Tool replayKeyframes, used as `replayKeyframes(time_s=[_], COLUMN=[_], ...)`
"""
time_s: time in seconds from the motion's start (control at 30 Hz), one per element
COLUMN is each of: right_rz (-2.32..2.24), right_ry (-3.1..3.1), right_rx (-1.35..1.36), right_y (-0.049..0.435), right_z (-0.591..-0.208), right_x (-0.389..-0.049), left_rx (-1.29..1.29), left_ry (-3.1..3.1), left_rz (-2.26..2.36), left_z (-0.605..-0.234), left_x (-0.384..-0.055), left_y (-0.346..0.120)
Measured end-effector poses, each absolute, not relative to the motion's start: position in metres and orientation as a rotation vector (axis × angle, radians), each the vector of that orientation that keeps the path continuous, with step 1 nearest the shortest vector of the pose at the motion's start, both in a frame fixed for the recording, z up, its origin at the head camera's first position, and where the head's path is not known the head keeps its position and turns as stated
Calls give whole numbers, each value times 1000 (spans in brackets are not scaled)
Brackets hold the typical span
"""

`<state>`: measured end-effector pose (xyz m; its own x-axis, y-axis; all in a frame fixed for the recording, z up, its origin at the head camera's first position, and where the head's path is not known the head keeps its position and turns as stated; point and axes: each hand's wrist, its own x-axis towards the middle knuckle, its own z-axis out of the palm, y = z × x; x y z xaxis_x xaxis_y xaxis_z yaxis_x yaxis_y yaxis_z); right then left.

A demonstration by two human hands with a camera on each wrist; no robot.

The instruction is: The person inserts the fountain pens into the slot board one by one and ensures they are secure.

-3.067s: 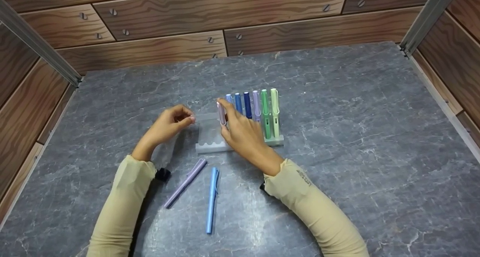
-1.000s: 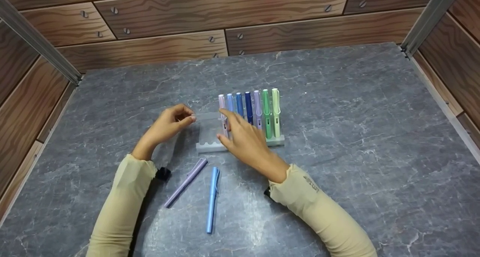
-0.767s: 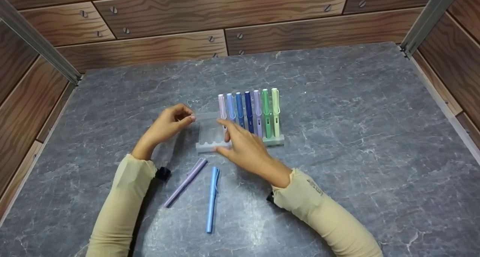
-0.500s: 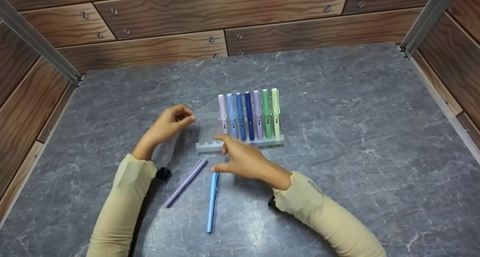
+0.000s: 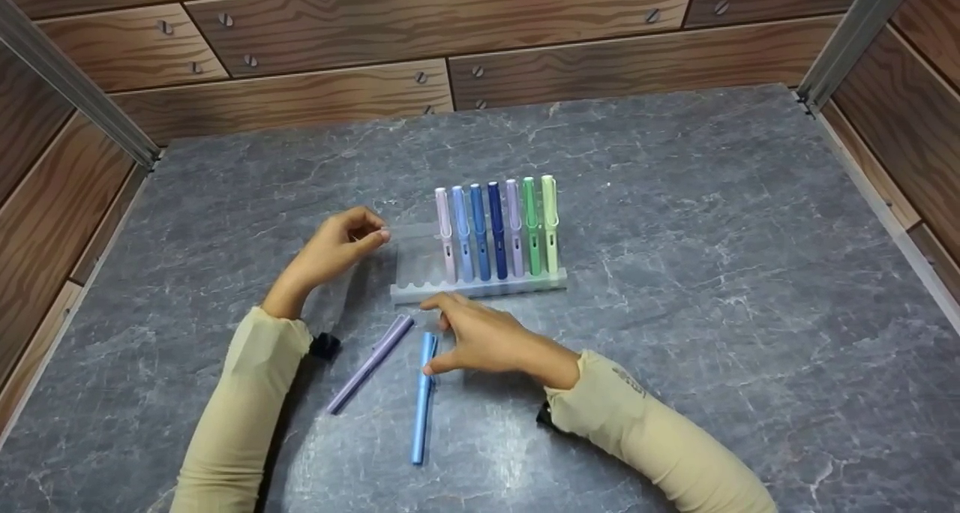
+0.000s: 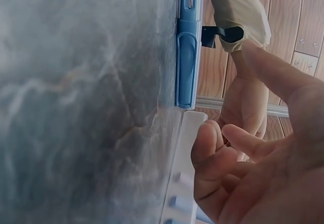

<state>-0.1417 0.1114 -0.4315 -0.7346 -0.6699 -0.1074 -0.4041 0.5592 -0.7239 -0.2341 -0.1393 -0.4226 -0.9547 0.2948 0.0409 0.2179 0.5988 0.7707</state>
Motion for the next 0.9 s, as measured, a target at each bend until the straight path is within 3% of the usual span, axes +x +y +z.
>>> replayKeyframes(time_s=[0.9], right_rz=[-658], right_ry=[2484], right_rx=[-879], right_y=[106], right_z=[-434], right_x=[-140], left_rx=[451], left_ry=[2701], left_rz=[1305], left_z=[-421], left_x=[-233], left_y=[-141])
